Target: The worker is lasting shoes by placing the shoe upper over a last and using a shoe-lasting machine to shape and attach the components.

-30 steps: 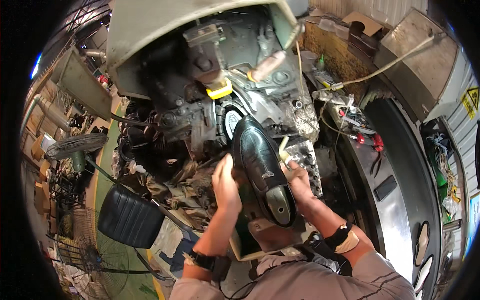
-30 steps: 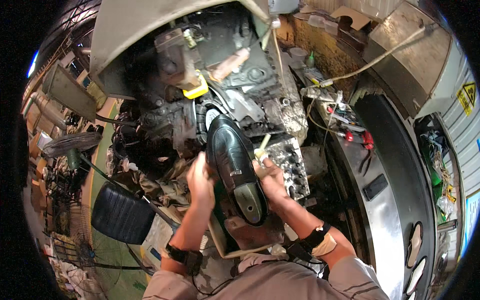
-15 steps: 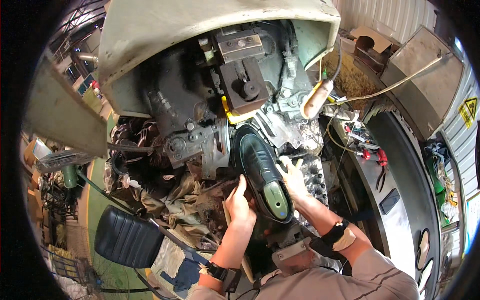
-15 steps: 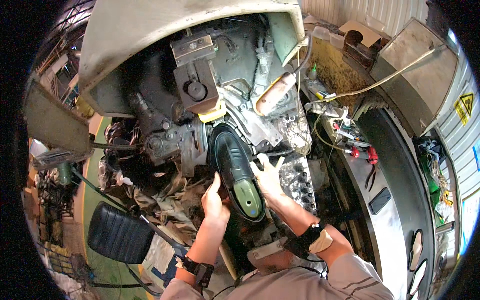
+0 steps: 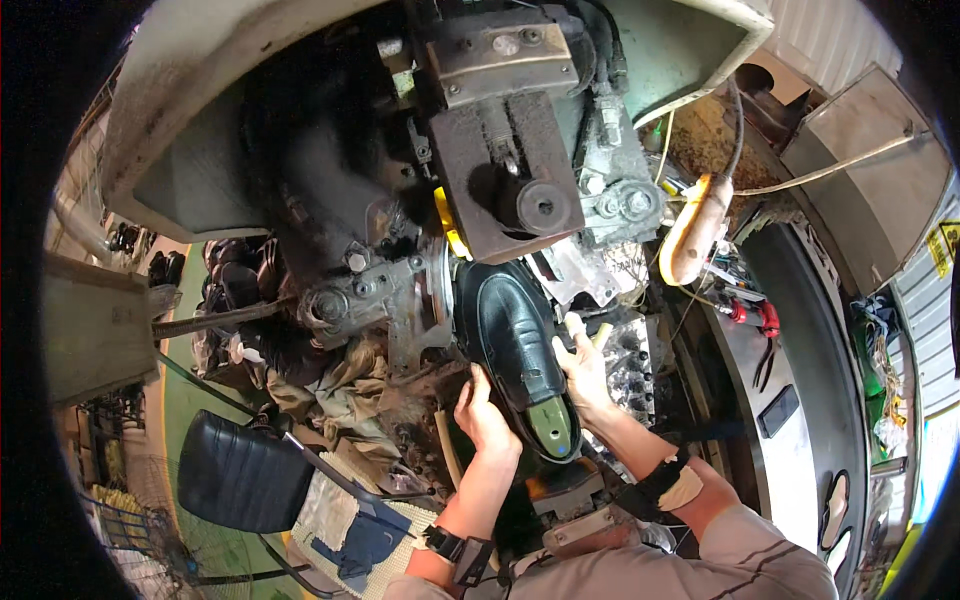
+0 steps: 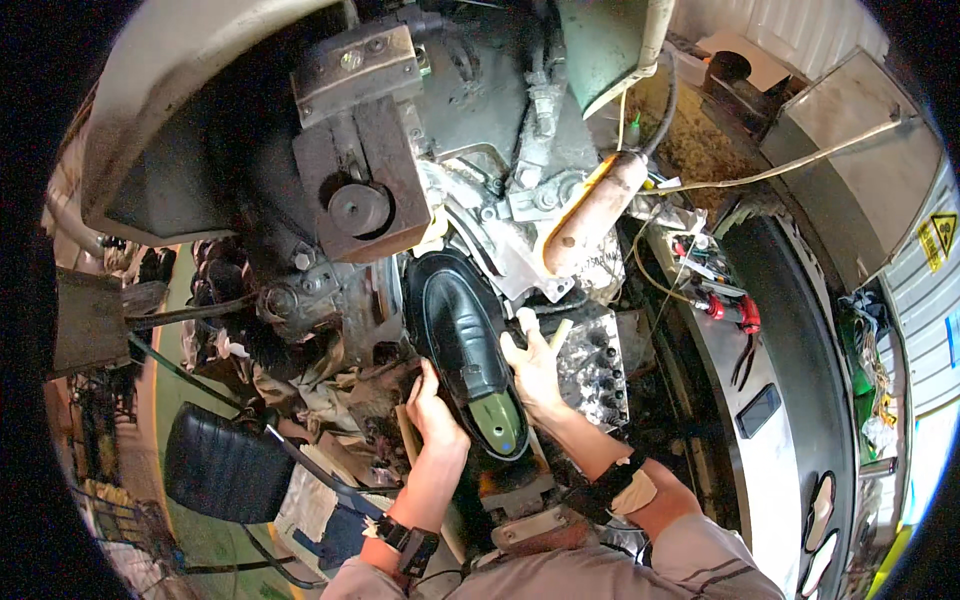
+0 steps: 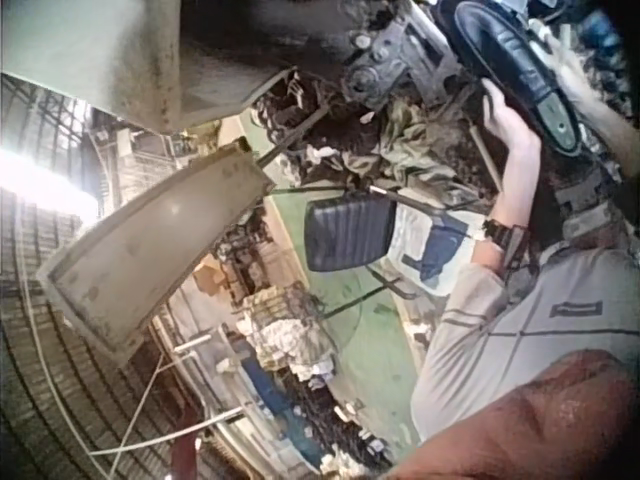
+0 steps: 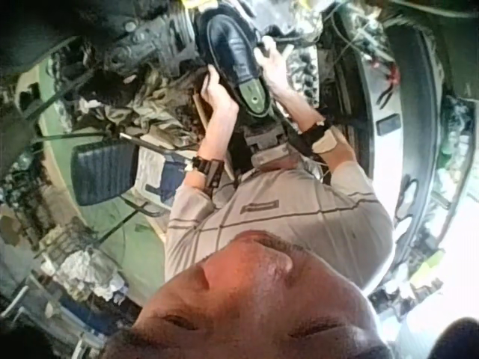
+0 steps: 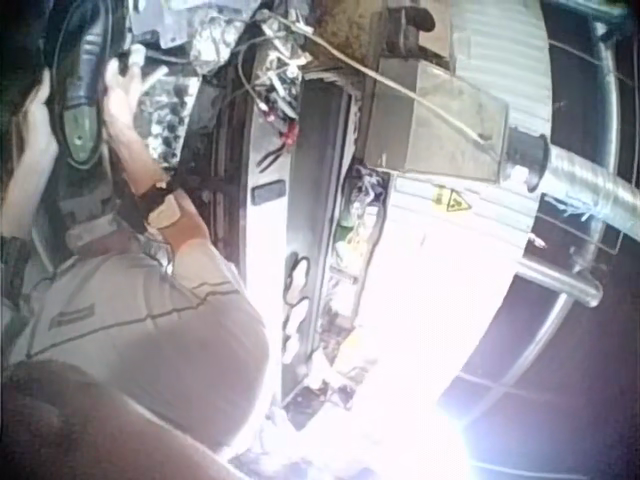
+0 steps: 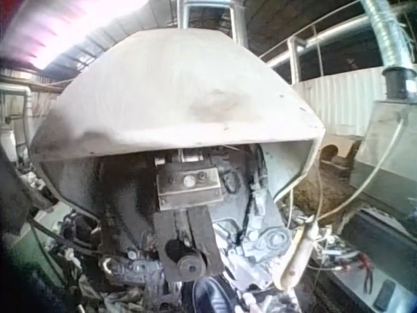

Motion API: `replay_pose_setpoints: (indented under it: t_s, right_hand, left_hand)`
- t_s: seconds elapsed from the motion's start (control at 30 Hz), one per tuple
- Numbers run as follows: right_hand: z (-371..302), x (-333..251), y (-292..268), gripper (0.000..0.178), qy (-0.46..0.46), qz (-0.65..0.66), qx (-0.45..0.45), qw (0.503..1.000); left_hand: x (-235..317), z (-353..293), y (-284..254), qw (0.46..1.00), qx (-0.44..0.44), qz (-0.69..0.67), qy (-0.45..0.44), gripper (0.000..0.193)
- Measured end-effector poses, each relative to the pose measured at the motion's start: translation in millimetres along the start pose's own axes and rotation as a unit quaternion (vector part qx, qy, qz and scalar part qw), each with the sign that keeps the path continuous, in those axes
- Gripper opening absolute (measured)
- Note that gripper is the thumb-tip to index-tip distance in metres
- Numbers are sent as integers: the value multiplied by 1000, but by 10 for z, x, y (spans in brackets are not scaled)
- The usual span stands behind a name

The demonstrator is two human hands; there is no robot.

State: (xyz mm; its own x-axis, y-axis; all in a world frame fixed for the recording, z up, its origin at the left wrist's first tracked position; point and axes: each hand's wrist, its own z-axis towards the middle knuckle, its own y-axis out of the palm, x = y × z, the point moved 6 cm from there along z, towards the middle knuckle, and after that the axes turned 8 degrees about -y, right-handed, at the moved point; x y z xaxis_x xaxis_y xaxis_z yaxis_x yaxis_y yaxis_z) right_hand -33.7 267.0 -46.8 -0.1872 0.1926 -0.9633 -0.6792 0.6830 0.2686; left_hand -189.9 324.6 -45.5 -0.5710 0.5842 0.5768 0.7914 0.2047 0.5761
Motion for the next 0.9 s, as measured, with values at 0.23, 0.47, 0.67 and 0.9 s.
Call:
replay_pose_setpoints:
  t_s: [0.23,0.47,0.67,0.9]
  right_hand:
    - [58,157,20,93,-21,138,22,990]
    - [44,101,18,89,36,128,51,990]
    - [-15,120,61,72,89,240,-15,966]
    - [-133,-123,-507,50,165,70,-78,981]
  left_hand:
    - [-172,280,-149,999,-9,-14,52,24]
    - [-118,185,-35,999,-30,-32,17,28]
    - [-223,232,10,986,-112,-94,-84,38]
    - [597,237,-807,909,-128,392,55,38]
